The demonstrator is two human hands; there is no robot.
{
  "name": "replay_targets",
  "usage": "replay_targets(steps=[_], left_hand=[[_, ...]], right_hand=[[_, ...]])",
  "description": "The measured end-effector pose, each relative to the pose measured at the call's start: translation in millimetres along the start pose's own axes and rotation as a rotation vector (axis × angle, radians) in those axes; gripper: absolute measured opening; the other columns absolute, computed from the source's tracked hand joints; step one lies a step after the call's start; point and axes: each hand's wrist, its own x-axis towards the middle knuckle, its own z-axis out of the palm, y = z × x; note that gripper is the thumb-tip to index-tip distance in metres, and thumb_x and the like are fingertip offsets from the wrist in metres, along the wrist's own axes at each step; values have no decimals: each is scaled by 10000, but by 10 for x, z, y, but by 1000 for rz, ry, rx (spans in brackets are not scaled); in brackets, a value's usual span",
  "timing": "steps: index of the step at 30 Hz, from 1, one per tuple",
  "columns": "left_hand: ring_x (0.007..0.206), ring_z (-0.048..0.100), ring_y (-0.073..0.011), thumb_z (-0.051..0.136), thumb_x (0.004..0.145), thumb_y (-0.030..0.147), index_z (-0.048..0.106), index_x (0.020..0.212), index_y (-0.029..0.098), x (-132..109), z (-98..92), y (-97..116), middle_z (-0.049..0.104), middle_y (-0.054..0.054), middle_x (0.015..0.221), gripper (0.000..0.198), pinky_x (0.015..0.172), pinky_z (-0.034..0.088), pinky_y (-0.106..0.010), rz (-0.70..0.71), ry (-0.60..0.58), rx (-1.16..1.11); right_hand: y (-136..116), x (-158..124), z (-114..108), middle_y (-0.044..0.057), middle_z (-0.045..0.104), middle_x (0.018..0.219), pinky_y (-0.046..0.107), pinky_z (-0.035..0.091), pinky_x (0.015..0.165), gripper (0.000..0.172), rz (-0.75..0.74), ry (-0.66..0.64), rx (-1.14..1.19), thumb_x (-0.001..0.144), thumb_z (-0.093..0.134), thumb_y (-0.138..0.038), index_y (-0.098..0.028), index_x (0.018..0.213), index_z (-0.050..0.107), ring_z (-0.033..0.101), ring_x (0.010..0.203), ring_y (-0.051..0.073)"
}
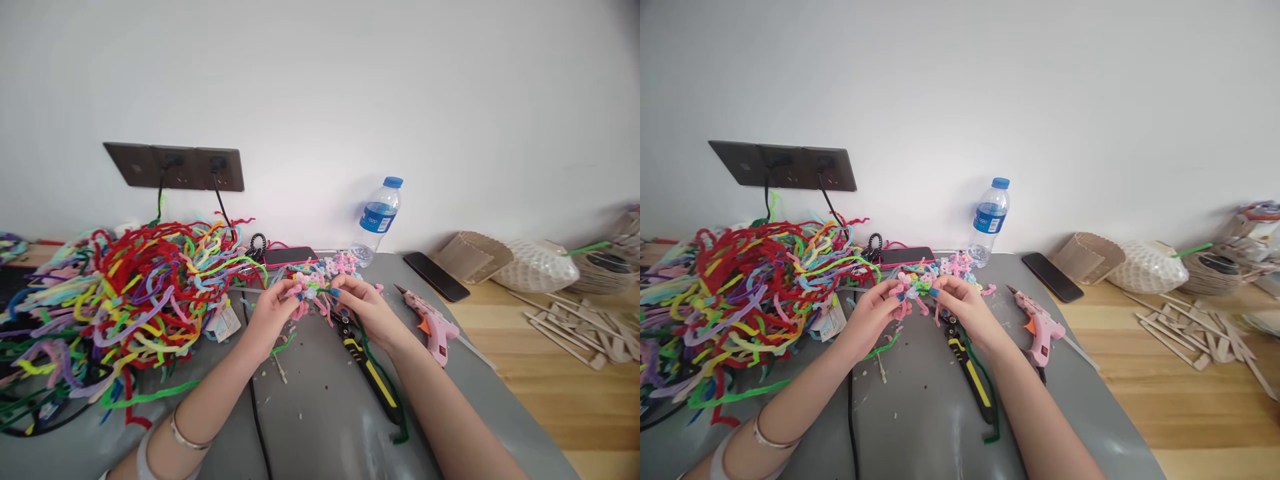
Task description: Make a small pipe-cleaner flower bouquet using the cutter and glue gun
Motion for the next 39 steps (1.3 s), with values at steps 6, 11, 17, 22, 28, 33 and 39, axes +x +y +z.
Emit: replay_targets(steps=[6,11,17,22,28,33,39], left_hand=[[563,481,-94,703,702,258,651,863,170,-11,25,27,512,55,564,191,649,509,-269,-17,1,-65],[564,517,-87,731,717,271,660,858,166,-6,9,8,539,53,573,189,665,524,-258,-23,-21,-78],[711,663,-131,856,637,292,677,865,155,4,-18,-25,702,-17,800,320,720,545,-261,-20,-52,-127],[751,665,-129,908,563,289,694,834,155,10,-11,-16,720,-17,833,370,734,560,-253,-38,-46,-181],[712,645,-118,919,518,251,685,818,150,32,-34,-25,710,-5,779,393,690,555,-242,-50,-47,-188],[732,634,-133,879,561,235,683,832,148,28,-16,-19,690,-10,783,346,716,531,-263,-58,-66,-142],[711,599,-141,729,681,207,653,780,156,-24,20,38,644,-12,733,135,718,474,-280,-80,-220,-117]], right_hand=[[32,-2,44,0,631,720,231,392,539,303,14,-105,-110,802,734,-461,-185,785,612,518,612,111],[48,6,56,-7,638,701,233,416,549,315,25,-87,-99,794,737,-470,-185,796,604,530,577,104],[12,-7,60,-7,637,685,235,422,551,326,14,-81,-117,794,735,-476,-181,773,596,553,561,103],[16,-1,63,-5,639,684,233,408,539,333,17,-82,-105,793,741,-476,-182,763,587,561,558,104],[28,-2,57,-8,640,702,235,425,570,320,55,-117,-33,813,730,-476,-182,806,604,564,569,101],[50,-7,47,-8,641,711,222,432,564,329,82,-148,-1,818,729,-482,-178,811,601,571,571,95],[36,-30,64,5,676,807,247,510,667,308,88,-190,48,854,703,-466,-200,850,548,652,686,119]])
